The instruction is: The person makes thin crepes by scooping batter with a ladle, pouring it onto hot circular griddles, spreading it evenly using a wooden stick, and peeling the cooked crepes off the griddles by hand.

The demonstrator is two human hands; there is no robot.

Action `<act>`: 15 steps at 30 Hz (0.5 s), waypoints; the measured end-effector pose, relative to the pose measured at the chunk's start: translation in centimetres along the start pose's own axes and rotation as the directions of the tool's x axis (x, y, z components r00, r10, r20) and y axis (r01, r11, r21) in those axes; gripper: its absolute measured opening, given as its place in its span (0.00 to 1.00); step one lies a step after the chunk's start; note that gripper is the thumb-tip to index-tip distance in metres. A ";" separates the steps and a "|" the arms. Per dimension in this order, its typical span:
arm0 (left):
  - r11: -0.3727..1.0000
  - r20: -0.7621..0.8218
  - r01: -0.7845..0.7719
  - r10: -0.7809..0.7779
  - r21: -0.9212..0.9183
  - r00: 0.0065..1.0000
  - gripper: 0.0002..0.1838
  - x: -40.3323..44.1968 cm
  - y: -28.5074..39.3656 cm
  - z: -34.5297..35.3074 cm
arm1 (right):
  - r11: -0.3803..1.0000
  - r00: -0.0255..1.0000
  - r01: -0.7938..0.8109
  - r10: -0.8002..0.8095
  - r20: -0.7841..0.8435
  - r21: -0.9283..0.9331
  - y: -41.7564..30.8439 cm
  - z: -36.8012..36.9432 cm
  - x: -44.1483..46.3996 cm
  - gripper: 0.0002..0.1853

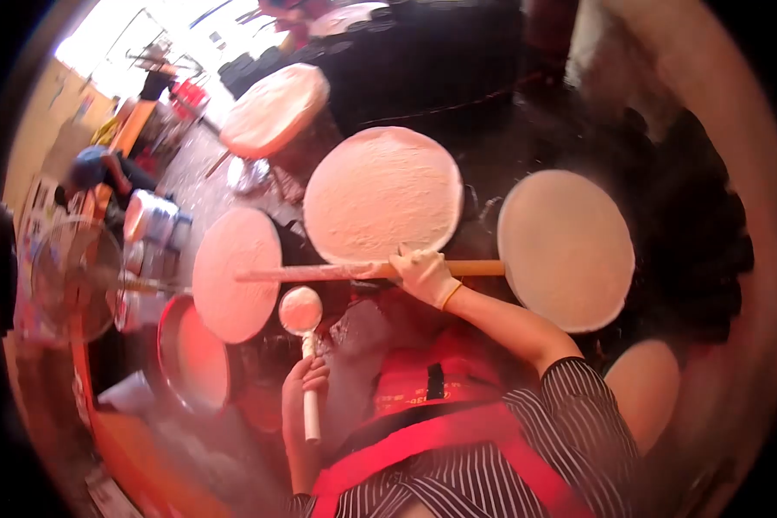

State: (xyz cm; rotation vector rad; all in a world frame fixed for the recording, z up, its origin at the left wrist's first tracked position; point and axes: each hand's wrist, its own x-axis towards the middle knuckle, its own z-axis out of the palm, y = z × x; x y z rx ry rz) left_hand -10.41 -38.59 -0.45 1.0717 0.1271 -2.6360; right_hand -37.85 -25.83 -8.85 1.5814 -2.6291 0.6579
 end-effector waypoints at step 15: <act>0.816 -0.048 -0.331 0.351 -0.474 0.935 0.11 -6.9 8.7 -7.2 | 0.874 0.932 0.360 -0.348 0.097 -0.327 -9.2 -18.8 33.0 0.10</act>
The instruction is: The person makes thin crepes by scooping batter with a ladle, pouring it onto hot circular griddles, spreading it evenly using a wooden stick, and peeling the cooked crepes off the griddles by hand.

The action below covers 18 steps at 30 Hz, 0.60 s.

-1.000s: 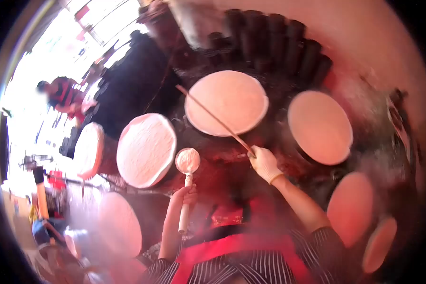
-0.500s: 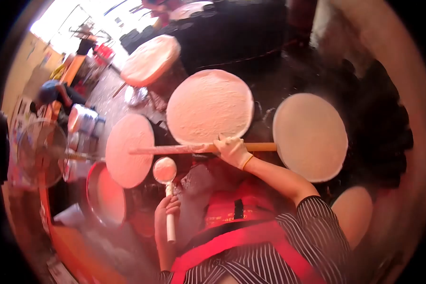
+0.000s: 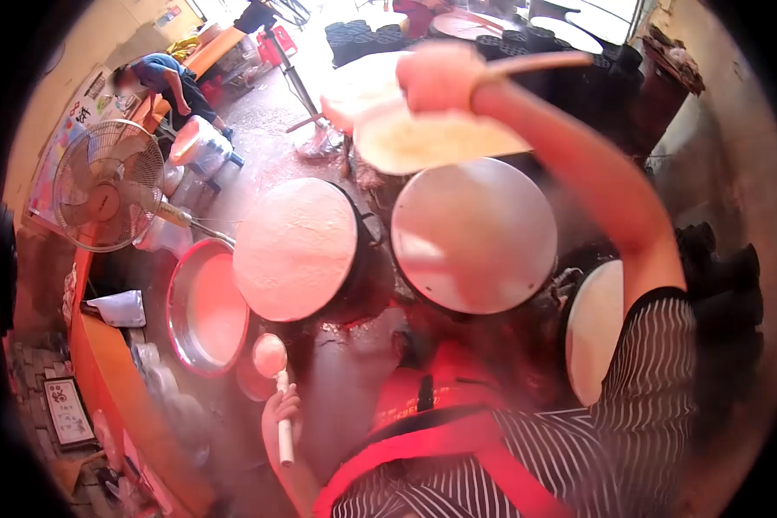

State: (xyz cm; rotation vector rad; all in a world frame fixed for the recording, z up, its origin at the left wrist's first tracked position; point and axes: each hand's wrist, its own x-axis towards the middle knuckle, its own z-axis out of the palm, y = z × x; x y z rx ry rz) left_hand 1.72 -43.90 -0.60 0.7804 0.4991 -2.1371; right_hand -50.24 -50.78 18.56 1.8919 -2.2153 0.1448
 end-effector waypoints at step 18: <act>0.977 0.079 -0.141 0.155 -0.160 0.985 0.12 3.9 12.8 8.2 | -0.540 0.398 -0.020 0.768 0.502 0.841 12.6 31.7 18.9 0.12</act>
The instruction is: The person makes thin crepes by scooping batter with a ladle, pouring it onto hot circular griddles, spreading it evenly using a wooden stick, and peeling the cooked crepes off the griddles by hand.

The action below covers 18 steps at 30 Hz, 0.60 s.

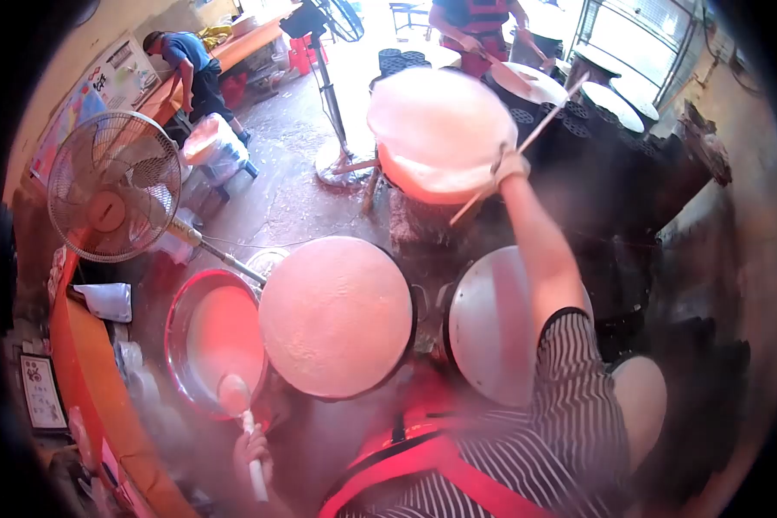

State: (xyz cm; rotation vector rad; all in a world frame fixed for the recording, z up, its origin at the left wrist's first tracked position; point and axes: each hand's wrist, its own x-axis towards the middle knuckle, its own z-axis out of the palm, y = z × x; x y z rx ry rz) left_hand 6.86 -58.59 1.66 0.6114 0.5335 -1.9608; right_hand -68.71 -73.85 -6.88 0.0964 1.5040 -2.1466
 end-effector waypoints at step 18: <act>0.412 -0.116 -0.206 0.633 0.887 0.765 0.15 5.7 16.0 1.0 | 0.931 0.958 -0.068 0.162 0.238 -0.360 8.2 -1.3 -25.4 0.13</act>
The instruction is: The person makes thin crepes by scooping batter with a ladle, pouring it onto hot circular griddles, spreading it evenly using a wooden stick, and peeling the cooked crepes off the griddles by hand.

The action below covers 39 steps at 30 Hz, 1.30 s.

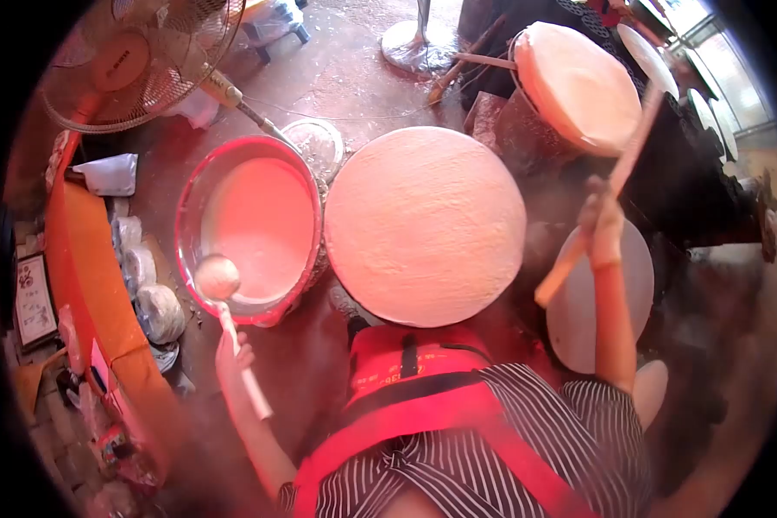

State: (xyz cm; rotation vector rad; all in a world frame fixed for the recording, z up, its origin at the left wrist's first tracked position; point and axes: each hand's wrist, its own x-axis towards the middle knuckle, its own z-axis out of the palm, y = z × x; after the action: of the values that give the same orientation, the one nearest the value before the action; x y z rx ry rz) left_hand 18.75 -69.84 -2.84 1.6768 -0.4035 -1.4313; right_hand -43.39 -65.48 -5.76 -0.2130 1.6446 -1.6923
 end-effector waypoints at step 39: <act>0.861 0.493 0.018 0.274 -0.508 0.826 0.13 -0.7 20.0 -0.2 | 0.429 0.356 0.850 -0.042 0.934 -0.305 12.7 27.6 -28.6 0.37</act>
State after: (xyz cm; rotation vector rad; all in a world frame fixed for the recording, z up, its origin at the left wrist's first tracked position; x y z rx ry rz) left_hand 24.41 -80.64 13.09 0.7847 -0.4101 -1.7254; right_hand -1.92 -68.56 -2.25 -1.9323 1.3986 -0.7065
